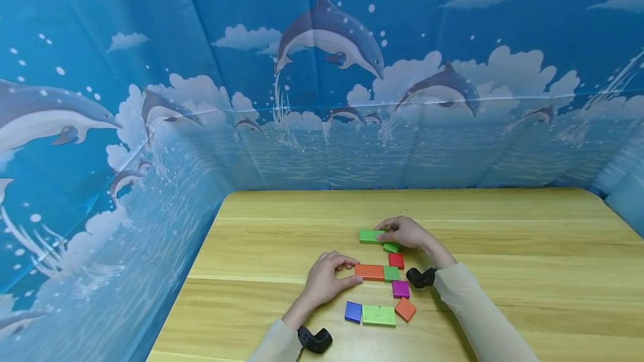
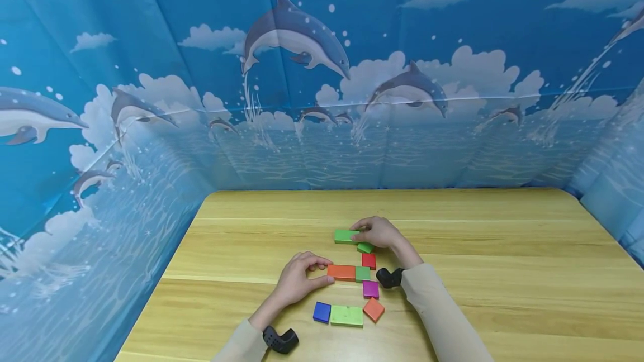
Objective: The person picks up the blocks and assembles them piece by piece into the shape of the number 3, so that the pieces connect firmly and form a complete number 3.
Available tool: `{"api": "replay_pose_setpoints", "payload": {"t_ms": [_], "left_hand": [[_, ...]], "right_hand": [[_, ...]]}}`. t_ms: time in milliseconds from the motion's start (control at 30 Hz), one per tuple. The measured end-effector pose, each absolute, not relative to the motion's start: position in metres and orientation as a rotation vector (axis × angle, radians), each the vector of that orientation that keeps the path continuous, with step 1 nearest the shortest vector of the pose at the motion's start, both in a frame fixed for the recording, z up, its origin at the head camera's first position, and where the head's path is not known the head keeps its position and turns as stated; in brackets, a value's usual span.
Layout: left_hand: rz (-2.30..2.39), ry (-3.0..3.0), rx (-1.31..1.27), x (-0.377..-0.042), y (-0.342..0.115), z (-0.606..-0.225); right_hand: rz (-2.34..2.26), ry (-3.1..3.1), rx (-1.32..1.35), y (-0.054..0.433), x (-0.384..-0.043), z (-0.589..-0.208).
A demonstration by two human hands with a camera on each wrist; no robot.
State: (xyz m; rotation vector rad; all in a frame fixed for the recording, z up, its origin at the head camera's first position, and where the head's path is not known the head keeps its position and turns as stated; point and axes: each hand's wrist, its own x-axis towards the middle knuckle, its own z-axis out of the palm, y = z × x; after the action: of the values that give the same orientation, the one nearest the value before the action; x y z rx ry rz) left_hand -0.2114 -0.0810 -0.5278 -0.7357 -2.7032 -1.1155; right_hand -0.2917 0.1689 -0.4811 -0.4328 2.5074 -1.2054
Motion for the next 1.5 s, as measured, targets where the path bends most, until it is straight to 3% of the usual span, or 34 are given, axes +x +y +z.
{"api": "replay_pose_setpoints", "payload": {"t_ms": [967,1167,1500], "left_hand": [[-1.114,-2.694,-0.74,-0.211,-0.08,-0.527],[-1.124,-2.701,-0.728,-0.209,-0.079,-0.528],[-1.112,-2.698,-0.729,-0.21,-0.08,-0.526]], "right_hand": [[-1.179,2.606,-0.408,0.176,-0.284,-0.479],[-1.225,2.682,-0.409,0.2,-0.264,-0.474],[-1.23,2.795,-0.475,0.252,-0.206,-0.434]]}}
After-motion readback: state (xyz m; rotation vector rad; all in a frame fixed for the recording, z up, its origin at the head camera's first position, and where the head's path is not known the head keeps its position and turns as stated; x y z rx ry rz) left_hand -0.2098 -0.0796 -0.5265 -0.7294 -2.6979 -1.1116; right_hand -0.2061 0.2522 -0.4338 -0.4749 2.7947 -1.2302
